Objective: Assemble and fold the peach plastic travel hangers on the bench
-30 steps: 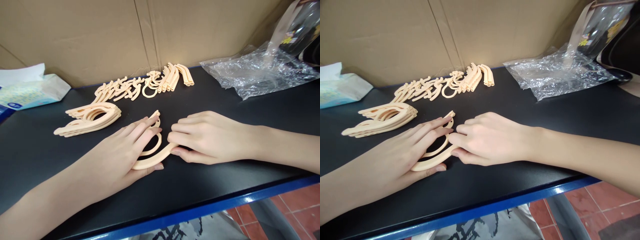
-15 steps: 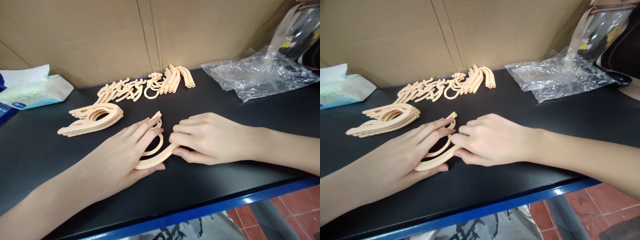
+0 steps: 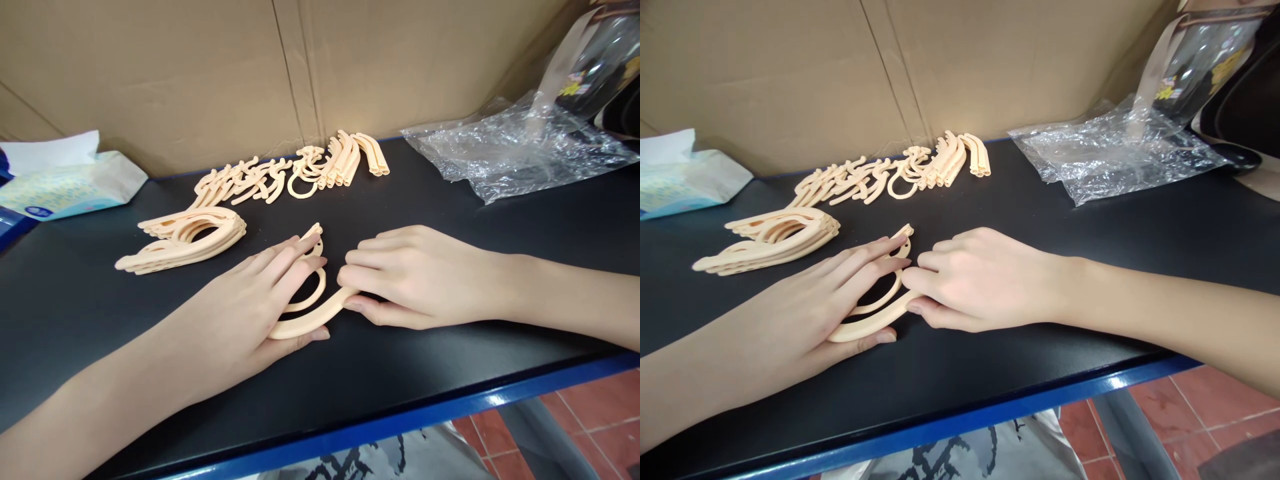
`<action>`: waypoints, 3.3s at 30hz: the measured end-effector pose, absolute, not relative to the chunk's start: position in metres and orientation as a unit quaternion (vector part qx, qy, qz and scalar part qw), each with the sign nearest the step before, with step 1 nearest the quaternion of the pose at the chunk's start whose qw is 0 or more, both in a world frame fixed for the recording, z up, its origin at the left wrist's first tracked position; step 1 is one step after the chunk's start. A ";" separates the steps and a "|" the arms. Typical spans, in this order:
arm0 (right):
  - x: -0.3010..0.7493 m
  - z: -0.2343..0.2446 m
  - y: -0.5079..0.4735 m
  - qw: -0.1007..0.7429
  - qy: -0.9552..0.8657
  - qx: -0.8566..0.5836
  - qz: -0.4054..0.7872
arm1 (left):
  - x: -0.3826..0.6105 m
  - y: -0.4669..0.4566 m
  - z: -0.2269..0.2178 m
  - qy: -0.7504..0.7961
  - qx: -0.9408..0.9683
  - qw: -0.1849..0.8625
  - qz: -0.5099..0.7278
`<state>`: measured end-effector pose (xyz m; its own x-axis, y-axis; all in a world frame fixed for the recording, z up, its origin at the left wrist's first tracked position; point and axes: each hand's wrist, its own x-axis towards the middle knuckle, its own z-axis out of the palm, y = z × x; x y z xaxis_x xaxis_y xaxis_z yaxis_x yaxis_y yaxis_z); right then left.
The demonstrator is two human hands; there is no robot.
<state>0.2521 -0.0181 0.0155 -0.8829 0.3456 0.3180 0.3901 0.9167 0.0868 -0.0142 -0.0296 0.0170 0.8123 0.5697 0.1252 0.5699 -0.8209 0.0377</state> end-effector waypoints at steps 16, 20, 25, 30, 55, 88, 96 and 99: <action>0.253 0.015 -0.019 0.140 -0.969 -0.193 -0.068 | -0.012 -0.029 0.021 -0.292 -0.955 0.019 -0.039; 0.253 0.015 -0.019 0.147 -0.969 -0.188 -0.071 | -0.012 -0.029 0.021 -0.292 -0.955 0.012 -0.039; 0.253 0.015 -0.019 0.141 -0.968 -0.195 -0.073 | -0.013 -0.030 0.017 -0.299 -0.952 -0.001 -0.060; 0.252 0.015 -0.018 0.159 -0.967 -0.185 -0.078 | -0.013 -0.029 0.020 -0.293 -0.955 0.000 -0.038; 0.253 0.016 -0.019 0.157 -0.966 -0.188 -0.080 | -0.011 -0.030 0.022 -0.284 -0.958 0.012 -0.050; 0.252 0.014 -0.019 0.168 -0.965 -0.180 -0.093 | -0.013 -0.030 0.020 -0.286 -0.957 0.010 -0.051; 0.253 0.015 -0.019 0.163 -0.965 -0.185 -0.091 | -0.012 -0.030 0.020 -0.287 -0.957 0.016 -0.046; 0.252 0.015 -0.019 0.162 -0.966 -0.183 -0.088 | -0.012 -0.030 0.020 -0.288 -0.957 0.012 -0.046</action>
